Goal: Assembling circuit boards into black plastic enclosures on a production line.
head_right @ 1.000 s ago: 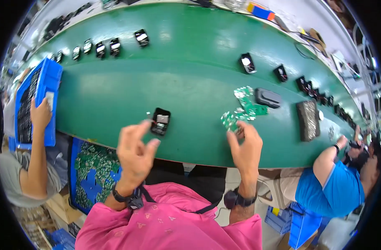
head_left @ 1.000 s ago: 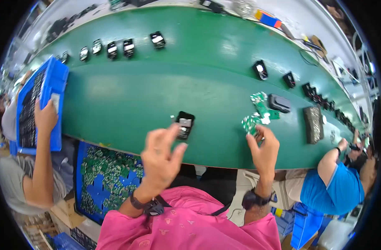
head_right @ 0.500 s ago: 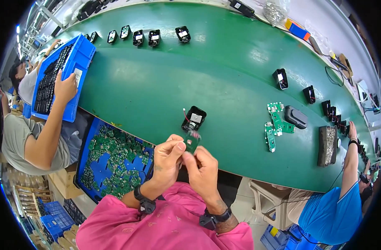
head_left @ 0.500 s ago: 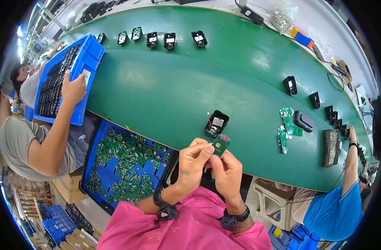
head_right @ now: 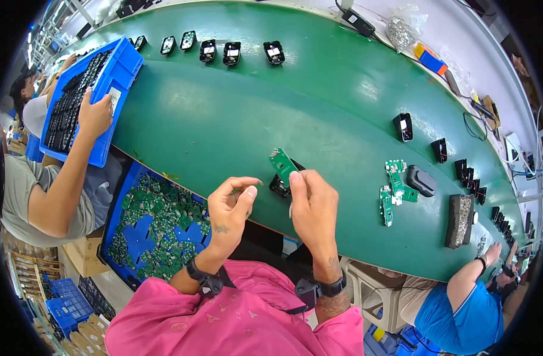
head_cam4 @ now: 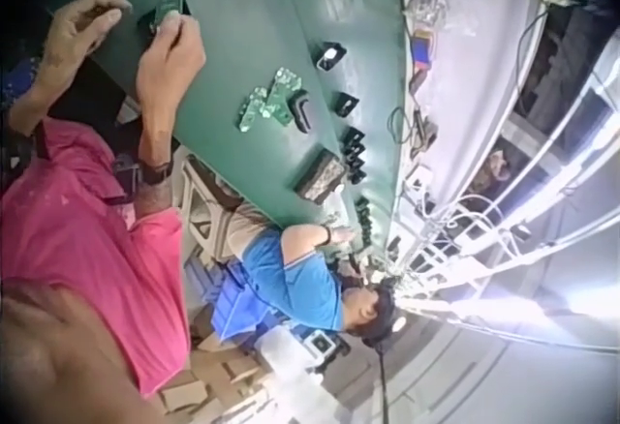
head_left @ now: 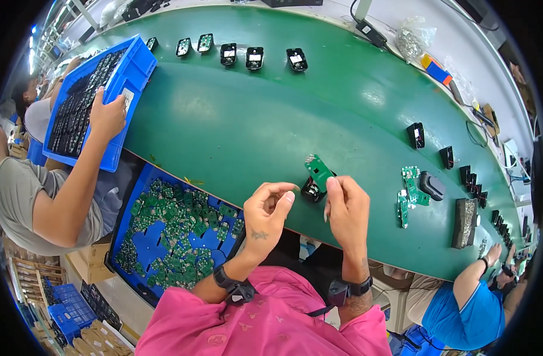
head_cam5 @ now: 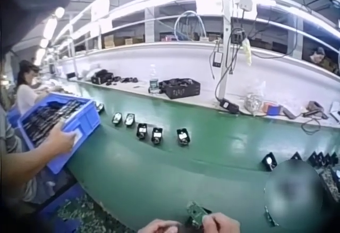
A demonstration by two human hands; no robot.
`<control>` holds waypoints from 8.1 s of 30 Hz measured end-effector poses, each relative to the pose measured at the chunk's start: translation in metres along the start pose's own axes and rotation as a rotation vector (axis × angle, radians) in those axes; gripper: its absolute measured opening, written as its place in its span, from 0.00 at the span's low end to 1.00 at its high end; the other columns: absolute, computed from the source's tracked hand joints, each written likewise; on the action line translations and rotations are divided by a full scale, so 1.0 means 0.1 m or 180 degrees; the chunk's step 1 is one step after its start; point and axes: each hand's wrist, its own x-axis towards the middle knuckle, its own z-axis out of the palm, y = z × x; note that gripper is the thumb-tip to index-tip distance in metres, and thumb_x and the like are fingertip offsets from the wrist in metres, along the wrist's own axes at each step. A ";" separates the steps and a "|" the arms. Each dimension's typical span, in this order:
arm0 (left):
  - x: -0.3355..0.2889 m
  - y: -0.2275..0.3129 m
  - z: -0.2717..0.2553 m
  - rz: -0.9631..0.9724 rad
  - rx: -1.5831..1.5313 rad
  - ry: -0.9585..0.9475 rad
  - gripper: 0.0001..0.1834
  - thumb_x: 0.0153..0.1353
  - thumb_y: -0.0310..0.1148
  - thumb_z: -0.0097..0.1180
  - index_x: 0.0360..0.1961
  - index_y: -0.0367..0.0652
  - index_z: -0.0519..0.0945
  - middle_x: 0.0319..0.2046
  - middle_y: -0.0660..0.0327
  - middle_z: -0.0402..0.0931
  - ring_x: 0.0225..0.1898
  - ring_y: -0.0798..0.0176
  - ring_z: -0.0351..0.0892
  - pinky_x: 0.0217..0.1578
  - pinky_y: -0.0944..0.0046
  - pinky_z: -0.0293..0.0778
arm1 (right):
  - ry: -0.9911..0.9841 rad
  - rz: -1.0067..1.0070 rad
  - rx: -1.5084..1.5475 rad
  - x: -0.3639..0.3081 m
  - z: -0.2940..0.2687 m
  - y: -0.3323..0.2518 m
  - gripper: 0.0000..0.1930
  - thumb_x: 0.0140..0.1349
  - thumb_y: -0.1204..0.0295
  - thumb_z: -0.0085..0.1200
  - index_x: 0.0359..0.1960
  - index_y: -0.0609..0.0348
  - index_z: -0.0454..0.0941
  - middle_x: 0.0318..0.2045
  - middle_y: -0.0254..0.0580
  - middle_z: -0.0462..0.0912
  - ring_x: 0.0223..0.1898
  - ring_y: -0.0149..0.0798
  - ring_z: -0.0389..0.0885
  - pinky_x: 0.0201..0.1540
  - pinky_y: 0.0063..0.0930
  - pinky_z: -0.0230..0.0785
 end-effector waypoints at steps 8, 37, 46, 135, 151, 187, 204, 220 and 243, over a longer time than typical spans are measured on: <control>0.10 0.06 -0.12 -0.0450 -0.0360 -0.0434 0.15 0.71 0.31 0.54 0.49 0.29 0.81 0.36 0.58 0.84 0.25 0.73 0.78 0.27 0.72 0.75 | 0.0104 -0.2560 -0.1781 -0.33 -0.03 -0.02 0.19 0.49 0.84 0.67 0.45 0.63 0.84 0.30 0.40 0.79 0.27 0.41 0.81 0.27 0.31 0.72; 0.61 0.14 -0.32 -0.0529 -0.0257 -0.0403 0.19 0.70 0.39 0.53 0.46 0.30 0.82 0.26 0.59 0.80 0.21 0.70 0.79 0.24 0.72 0.76 | 0.0346 -0.1098 -0.0643 0.04 0.03 0.04 0.11 0.57 0.80 0.66 0.42 0.67 0.85 0.30 0.45 0.85 0.28 0.31 0.83 0.32 0.23 0.77; 0.60 0.03 -0.26 -0.0581 -0.0393 -0.0310 0.16 0.71 0.33 0.52 0.51 0.31 0.80 0.29 0.63 0.77 0.21 0.73 0.78 0.21 0.73 0.75 | 0.0425 -0.1323 -0.0567 -0.02 -0.02 0.00 0.12 0.57 0.81 0.66 0.44 0.67 0.85 0.31 0.44 0.85 0.28 0.30 0.83 0.32 0.22 0.77; -0.08 0.32 0.18 0.0876 0.0751 -0.0743 0.30 0.62 0.16 0.58 0.66 0.36 0.69 0.56 0.52 0.75 0.47 0.66 0.82 0.41 0.69 0.83 | 0.0888 -0.1602 -0.0551 -0.54 -0.02 -0.22 0.01 0.64 0.80 0.57 0.34 0.64 0.77 0.29 0.43 0.78 0.27 0.39 0.76 0.28 0.30 0.68; -0.11 0.42 0.24 0.2367 0.2011 -0.0717 0.30 0.51 0.15 0.65 0.58 0.41 0.78 0.49 0.51 0.82 0.37 0.63 0.84 0.34 0.66 0.82 | 0.0299 -0.1726 -0.1265 -0.57 -0.31 -0.42 0.02 0.60 0.82 0.56 0.34 0.64 0.77 0.29 0.48 0.78 0.28 0.52 0.78 0.30 0.40 0.69; -0.05 0.11 0.12 0.0328 0.0835 -0.1687 0.37 0.58 0.16 0.58 0.70 0.42 0.64 0.51 0.60 0.76 0.44 0.73 0.79 0.39 0.70 0.79 | 0.0398 -0.0471 0.1353 -0.79 -0.05 0.02 0.06 0.67 0.77 0.59 0.40 0.69 0.78 0.31 0.34 0.81 0.27 0.23 0.78 0.27 0.19 0.69; -0.21 0.22 0.17 0.1362 0.1407 -0.1791 0.35 0.58 0.18 0.53 0.70 0.44 0.67 0.46 0.51 0.77 0.41 0.58 0.79 0.41 0.63 0.76 | -0.0152 -0.1037 -0.0517 -0.78 -0.44 -0.18 0.08 0.64 0.76 0.57 0.28 0.67 0.73 0.20 0.43 0.71 0.21 0.38 0.69 0.26 0.32 0.60; -0.28 0.35 0.16 0.0785 0.1525 -0.1902 0.28 0.63 0.23 0.50 0.67 0.41 0.69 0.39 0.59 0.76 0.32 0.68 0.71 0.36 0.67 0.71 | 0.0491 -0.0608 -0.0221 -0.75 -0.36 -0.13 0.10 0.63 0.74 0.64 0.28 0.67 0.77 0.19 0.33 0.76 0.22 0.22 0.72 0.25 0.20 0.64; -0.25 0.06 0.32 0.0120 0.1102 -0.1381 0.19 0.70 0.30 0.46 0.59 0.35 0.71 0.40 0.46 0.79 0.37 0.52 0.82 0.42 0.58 0.76 | 0.0396 -0.0672 -0.0107 -0.67 -0.36 0.11 0.12 0.65 0.74 0.61 0.49 0.63 0.83 0.29 0.37 0.82 0.27 0.26 0.76 0.30 0.21 0.69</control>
